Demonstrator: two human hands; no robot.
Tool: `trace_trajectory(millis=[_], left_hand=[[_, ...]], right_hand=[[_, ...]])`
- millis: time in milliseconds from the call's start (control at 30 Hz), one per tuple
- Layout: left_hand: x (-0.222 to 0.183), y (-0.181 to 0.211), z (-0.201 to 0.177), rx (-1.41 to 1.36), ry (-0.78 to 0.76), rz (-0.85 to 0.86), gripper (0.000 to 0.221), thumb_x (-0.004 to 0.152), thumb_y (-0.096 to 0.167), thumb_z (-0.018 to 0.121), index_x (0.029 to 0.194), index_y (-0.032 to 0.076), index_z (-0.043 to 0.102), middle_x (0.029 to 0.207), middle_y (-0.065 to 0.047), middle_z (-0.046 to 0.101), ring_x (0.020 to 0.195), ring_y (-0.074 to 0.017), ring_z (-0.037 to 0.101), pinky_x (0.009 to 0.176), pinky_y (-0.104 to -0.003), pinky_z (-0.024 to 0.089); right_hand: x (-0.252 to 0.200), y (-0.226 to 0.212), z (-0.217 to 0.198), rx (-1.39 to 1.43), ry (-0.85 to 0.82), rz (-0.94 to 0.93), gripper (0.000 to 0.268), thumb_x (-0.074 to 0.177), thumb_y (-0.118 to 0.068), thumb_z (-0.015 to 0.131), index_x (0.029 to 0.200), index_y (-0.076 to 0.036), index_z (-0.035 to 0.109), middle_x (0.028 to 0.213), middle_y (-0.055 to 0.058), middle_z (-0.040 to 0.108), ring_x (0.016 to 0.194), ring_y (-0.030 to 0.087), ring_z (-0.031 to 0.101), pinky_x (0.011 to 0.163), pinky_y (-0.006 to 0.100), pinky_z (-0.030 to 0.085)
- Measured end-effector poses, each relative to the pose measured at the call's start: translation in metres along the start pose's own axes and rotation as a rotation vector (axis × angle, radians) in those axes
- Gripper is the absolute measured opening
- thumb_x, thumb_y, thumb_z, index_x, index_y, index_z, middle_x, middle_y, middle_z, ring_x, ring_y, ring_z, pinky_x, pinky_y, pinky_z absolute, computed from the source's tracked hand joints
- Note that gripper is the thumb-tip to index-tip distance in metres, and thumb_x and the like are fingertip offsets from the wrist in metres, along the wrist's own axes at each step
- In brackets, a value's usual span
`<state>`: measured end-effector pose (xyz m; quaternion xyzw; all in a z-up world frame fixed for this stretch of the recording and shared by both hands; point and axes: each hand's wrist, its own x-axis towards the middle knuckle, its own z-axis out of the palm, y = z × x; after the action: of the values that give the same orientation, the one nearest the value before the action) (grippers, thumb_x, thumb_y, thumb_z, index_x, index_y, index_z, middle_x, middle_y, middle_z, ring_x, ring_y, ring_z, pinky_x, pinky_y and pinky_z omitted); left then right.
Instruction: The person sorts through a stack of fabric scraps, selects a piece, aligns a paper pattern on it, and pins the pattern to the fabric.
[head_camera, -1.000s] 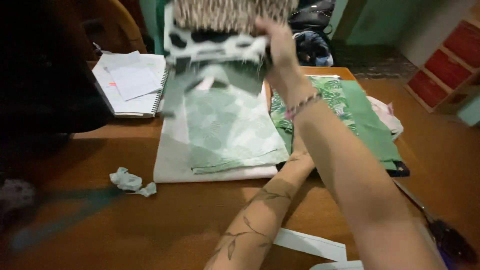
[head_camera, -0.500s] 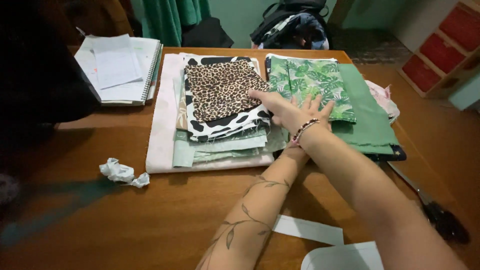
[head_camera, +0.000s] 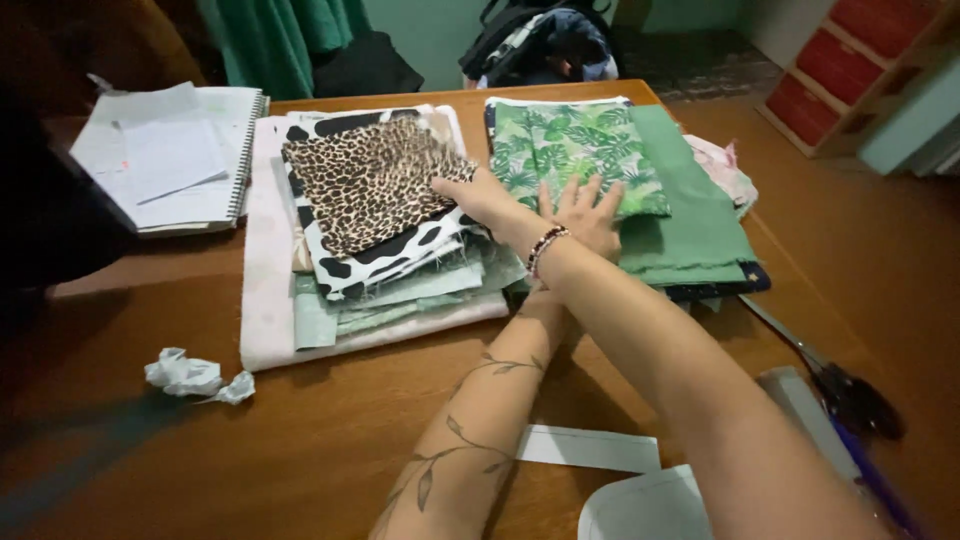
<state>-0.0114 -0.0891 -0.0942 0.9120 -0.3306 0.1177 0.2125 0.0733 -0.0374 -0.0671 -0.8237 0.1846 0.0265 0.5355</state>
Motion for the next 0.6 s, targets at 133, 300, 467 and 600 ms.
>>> trace_trajectory(millis=[133,300,467,600], left_hand=[[0.048,-0.025,0.08,-0.35,0.427,0.14,0.056,0.08,0.019,0.063,0.136,0.021,0.059,0.13,-0.001,0.071,0.127,-0.0179,0.066,0.125,-0.045,0.035],[0.014,-0.021,-0.037,-0.95,0.291,-0.54,0.048,0.098,0.054,0.042,0.107,0.02,0.074,0.099,-0.017,0.078,0.091,-0.0399,0.072,0.079,-0.052,0.052],[0.017,-0.028,-0.042,-0.997,0.254,-0.618,0.059,0.1,0.055,0.039,0.117,0.007,0.069,0.119,-0.016,0.073,0.114,-0.0367,0.067,0.099,-0.049,0.049],[-0.01,-0.013,-0.056,-0.691,0.367,-0.255,0.071,0.11,0.027,0.046,0.166,0.033,0.003,0.071,-0.01,0.062,0.053,-0.0285,0.053,0.053,-0.043,0.041]], right_hand=[[-0.087,-0.037,-0.055,-0.427,-0.01,-0.232,0.105,0.085,-0.081,0.057,0.154,-0.003,0.039,0.15,0.02,0.055,0.142,0.04,0.047,0.115,0.061,0.033],[-0.168,-0.045,-0.165,-0.46,0.34,-0.851,0.012,0.107,0.0,0.06,0.113,0.001,0.071,0.094,0.014,0.074,0.077,0.019,0.073,0.066,0.02,0.062],[-0.226,0.007,-0.225,-0.785,0.217,-0.327,0.048,0.093,-0.031,0.07,0.135,-0.011,0.059,0.131,0.008,0.065,0.114,0.024,0.065,0.098,0.041,0.053],[-0.231,0.067,-0.246,-0.9,0.127,-0.089,0.064,0.083,-0.044,0.076,0.142,-0.028,0.06,0.14,0.003,0.06,0.13,0.023,0.056,0.107,0.038,0.043]])
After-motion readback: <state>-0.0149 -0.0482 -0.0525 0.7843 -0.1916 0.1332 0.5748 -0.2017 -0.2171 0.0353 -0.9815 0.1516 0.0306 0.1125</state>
